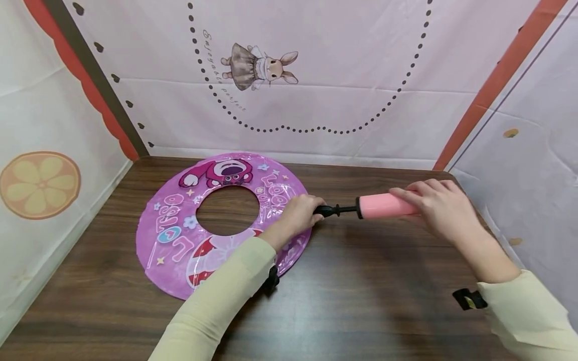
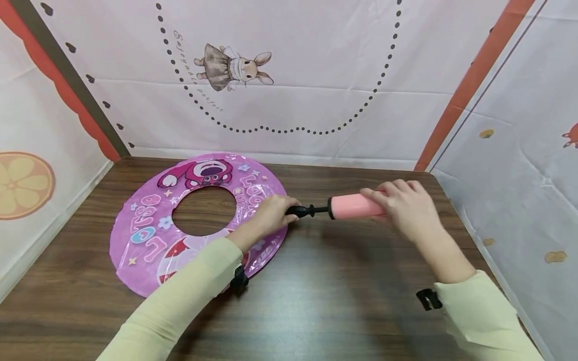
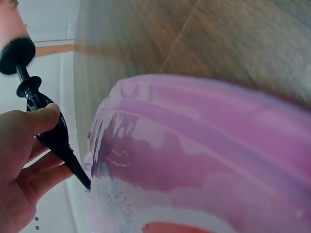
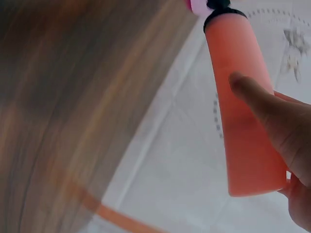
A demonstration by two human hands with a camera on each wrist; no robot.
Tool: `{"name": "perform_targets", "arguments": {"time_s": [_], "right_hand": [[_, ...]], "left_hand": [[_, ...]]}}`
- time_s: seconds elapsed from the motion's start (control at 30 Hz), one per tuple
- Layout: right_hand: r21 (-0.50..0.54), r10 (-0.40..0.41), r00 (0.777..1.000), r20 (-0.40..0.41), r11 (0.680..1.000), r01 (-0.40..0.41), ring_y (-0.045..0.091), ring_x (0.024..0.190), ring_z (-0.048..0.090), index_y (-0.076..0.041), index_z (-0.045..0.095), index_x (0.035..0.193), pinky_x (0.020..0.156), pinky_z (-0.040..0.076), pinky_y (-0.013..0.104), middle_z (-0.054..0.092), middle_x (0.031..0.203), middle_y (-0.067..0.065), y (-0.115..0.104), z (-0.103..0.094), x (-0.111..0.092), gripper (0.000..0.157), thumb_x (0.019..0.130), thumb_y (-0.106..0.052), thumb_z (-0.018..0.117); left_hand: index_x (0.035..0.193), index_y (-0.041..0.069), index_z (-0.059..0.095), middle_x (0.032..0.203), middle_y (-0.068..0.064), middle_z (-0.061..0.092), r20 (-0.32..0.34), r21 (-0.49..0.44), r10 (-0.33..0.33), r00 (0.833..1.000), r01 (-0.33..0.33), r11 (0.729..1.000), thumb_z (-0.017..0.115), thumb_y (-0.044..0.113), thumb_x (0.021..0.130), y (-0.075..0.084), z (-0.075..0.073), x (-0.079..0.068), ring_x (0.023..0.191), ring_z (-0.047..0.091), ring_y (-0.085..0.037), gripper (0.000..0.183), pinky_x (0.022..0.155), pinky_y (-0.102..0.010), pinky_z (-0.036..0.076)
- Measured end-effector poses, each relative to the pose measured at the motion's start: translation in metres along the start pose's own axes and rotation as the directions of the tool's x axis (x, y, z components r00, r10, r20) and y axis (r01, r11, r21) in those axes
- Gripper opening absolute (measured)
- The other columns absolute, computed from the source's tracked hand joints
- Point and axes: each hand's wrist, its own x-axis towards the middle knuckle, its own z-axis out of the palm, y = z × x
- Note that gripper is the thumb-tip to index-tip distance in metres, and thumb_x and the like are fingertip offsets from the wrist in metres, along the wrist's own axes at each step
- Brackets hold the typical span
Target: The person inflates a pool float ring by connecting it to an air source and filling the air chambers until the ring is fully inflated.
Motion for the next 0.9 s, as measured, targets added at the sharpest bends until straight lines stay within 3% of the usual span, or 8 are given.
{"name": "perform_targets", "arguments": {"time_s": [0.17,0.27,0.43,0.67,0.9], "right_hand": [[0.014,0.11,0.992,0.063,0.994,-0.111,0.038,0.089,0.056,-0.018,0.063,0.113,0.078,0.041,0.052,0.064,0.097,0.012,0.032,-0.024,-0.024,0.067,0.051,-0.016,0.086],[0.0,0.128,0.99,0.063,0.992,-0.128,0.038,0.088,0.056,-0.017,0.063,0.111,0.078,0.041,0.054,0.064,0.096,0.013,0.038,-0.028,-0.028,0.067,0.049,-0.01,0.086],[0.011,0.009,1.0,0.005,1.0,-0.009,0.037,0.087,0.057,-0.016,0.065,0.11,0.07,0.041,0.051,0.064,0.094,0.012,0.012,-0.006,-0.004,0.06,0.054,-0.006,0.083],[-0.047,-0.061,0.997,-0.049,0.997,0.058,0.034,0.086,0.058,-0.017,0.065,0.107,0.07,0.043,0.047,0.064,0.091,0.012,-0.026,0.019,0.032,0.057,0.055,-0.024,0.087],[-0.034,-0.07,0.997,-0.04,0.997,0.069,0.033,0.086,0.058,-0.018,0.064,0.111,0.069,0.043,0.046,0.064,0.092,0.011,-0.025,0.02,0.029,0.058,0.057,-0.024,0.086]], "left_hand": [[0.109,0.016,0.065,0.099,-0.004,0.069,0.012,0.009,-0.003,1.0,0.003,1.0,0.069,0.027,0.082,-0.001,-0.002,-0.001,0.088,0.064,-0.019,0.03,0.079,-0.032,0.052],[0.108,0.016,0.066,0.098,-0.003,0.069,0.005,0.021,-0.007,1.0,0.007,1.0,0.069,0.027,0.081,-0.001,-0.001,-0.002,0.088,0.064,-0.019,0.03,0.079,-0.032,0.052],[0.108,0.015,0.066,0.1,-0.003,0.069,-0.006,0.013,0.005,1.0,-0.005,1.0,0.069,0.027,0.081,0.0,0.001,-0.003,0.09,0.065,-0.019,0.029,0.08,-0.032,0.052],[0.108,0.014,0.066,0.1,-0.004,0.069,-0.03,-0.03,-0.019,0.999,0.018,0.999,0.069,0.025,0.082,0.002,0.001,-0.002,0.09,0.064,-0.019,0.029,0.082,-0.032,0.052],[0.108,0.013,0.066,0.099,-0.005,0.069,-0.023,-0.05,-0.014,1.0,0.013,0.999,0.07,0.025,0.081,0.0,-0.002,0.0,0.088,0.064,-0.019,0.03,0.081,-0.032,0.052]]}}
